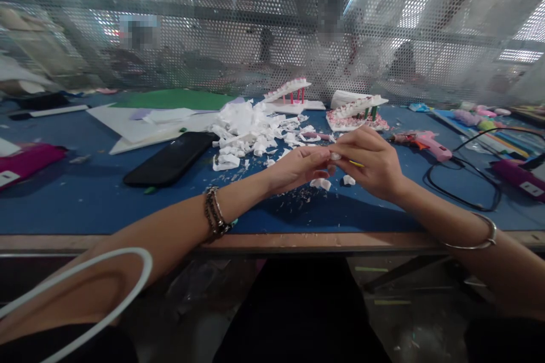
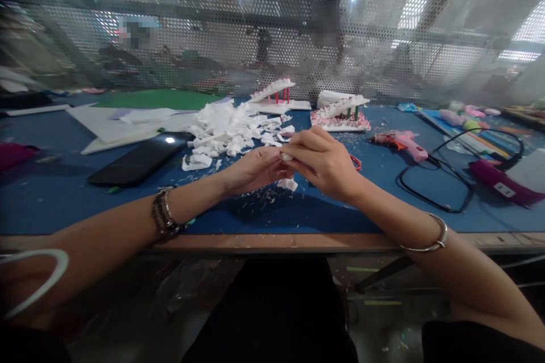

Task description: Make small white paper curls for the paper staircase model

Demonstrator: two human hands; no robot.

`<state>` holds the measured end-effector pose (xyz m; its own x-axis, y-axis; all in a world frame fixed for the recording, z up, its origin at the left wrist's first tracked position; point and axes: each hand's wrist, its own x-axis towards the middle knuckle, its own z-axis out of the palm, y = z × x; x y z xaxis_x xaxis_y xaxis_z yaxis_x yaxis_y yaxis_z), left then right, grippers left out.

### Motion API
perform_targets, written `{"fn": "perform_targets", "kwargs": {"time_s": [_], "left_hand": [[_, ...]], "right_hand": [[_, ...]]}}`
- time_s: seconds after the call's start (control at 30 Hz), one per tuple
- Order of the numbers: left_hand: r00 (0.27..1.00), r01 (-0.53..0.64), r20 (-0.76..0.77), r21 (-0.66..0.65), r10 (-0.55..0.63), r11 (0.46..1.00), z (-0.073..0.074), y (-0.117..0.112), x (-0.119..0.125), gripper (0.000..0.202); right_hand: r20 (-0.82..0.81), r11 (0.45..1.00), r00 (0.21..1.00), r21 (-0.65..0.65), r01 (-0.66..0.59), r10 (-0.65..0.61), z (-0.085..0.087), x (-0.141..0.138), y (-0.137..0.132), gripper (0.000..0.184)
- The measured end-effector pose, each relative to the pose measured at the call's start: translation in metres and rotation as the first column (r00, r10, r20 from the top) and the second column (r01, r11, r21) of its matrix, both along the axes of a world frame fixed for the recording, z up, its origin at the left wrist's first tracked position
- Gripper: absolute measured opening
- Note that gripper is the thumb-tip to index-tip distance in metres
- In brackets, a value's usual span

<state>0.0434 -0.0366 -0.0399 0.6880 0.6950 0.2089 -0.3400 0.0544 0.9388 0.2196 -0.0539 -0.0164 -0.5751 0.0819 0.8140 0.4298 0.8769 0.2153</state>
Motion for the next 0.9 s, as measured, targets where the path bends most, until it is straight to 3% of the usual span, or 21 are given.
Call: {"fn": "perform_targets", "kwargs": {"time_s": [0.27, 0.4, 0.57, 0.73, 0.9], "left_hand": [[1.0, 0.013, -0.015, 0.042, -0.012, 0.999, 0.0048, -0.0026, 0.0005, 0.03], [0.999, 0.026, -0.037, 0.026, -0.025, 0.999, 0.0034, -0.0021, 0.0007, 0.037], [0.996, 0.083, -0.012, 0.007, -0.083, 0.997, 0.0022, -0.0012, 0.0012, 0.035], [0.998, 0.051, -0.029, 0.044, -0.05, 0.998, 0.0044, -0.0025, 0.0001, 0.025], [0.999, -0.001, -0.042, 0.069, 0.004, 0.998, 0.0059, -0.0039, -0.0012, 0.031]], "right_hand": [[-0.054, 0.986, 0.998, -0.156, -0.052, 0.044, 0.0003, -0.002, -0.0019, 0.017], [-0.063, 0.988, 0.997, -0.14, -0.059, 0.05, 0.0007, -0.0021, -0.003, 0.006], [-0.037, 0.993, 0.998, -0.104, -0.059, 0.056, 0.0019, -0.002, -0.0036, 0.005], [-0.105, 0.98, 0.993, -0.18, -0.079, 0.061, 0.0013, -0.0016, -0.002, 0.008], [-0.092, 0.969, 0.991, -0.221, -0.112, 0.094, 0.0022, -0.0009, -0.002, 0.022]]}}
